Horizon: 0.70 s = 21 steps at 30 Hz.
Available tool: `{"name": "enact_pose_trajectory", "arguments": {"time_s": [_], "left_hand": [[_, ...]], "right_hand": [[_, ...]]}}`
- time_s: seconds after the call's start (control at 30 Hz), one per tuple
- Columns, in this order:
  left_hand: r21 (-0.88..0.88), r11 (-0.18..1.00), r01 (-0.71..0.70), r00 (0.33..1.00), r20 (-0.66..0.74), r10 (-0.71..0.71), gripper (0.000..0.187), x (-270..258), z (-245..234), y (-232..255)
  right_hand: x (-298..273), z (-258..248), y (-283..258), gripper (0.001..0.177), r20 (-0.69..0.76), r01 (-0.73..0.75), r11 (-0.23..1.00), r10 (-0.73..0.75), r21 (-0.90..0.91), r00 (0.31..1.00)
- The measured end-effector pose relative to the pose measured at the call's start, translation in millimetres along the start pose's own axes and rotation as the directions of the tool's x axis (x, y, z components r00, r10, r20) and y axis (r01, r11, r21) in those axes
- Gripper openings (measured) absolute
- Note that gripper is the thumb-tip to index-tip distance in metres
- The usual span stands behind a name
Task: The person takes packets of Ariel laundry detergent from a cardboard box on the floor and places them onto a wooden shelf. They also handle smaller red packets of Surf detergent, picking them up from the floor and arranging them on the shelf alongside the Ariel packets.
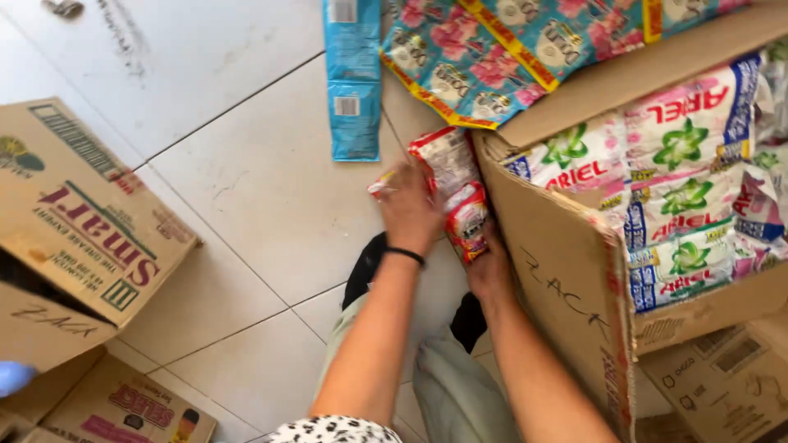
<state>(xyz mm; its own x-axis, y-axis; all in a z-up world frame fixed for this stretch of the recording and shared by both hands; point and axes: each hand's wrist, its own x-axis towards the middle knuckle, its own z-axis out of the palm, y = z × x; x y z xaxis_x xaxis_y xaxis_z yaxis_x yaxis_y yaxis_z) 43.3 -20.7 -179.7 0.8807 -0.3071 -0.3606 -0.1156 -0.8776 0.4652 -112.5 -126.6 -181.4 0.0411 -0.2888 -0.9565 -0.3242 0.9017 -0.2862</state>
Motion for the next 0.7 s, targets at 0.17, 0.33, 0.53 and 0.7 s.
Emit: {"name": "enact_pose_trajectory", "arguments": {"time_s": [0.17,0.33,0.53,0.7], "left_hand": [[-0.213,0.934,0.289,0.947,0.207,-0.246,0.075,62.5,-17.8,-20.0],[-0.174,0.928,0.329,0.904,0.341,-0.257,0.073,75.8,-17.6,7.6],[-0.128,0.982,0.136,0.948,0.304,-0.091,0.064,53.6,-21.6,-11.3],[-0.140,0.975,0.173,0.935,0.335,-0.117,0.070,24.0,-29.1,-48.0]], "right_hand": [[11.8,9.0,-7.9,0.061,0.244,0.071,0.942,-0.157,0.329,0.957],[32.3,13.8,-6.6,0.060,0.351,0.087,0.952,-0.192,0.292,0.916],[-11.0,48.7,-34.9,0.065,0.467,0.116,0.974,-0.197,0.197,0.862],[-29.1,47.4,-32.8,0.063,0.407,0.148,0.987,-0.163,0.067,0.899]]}}
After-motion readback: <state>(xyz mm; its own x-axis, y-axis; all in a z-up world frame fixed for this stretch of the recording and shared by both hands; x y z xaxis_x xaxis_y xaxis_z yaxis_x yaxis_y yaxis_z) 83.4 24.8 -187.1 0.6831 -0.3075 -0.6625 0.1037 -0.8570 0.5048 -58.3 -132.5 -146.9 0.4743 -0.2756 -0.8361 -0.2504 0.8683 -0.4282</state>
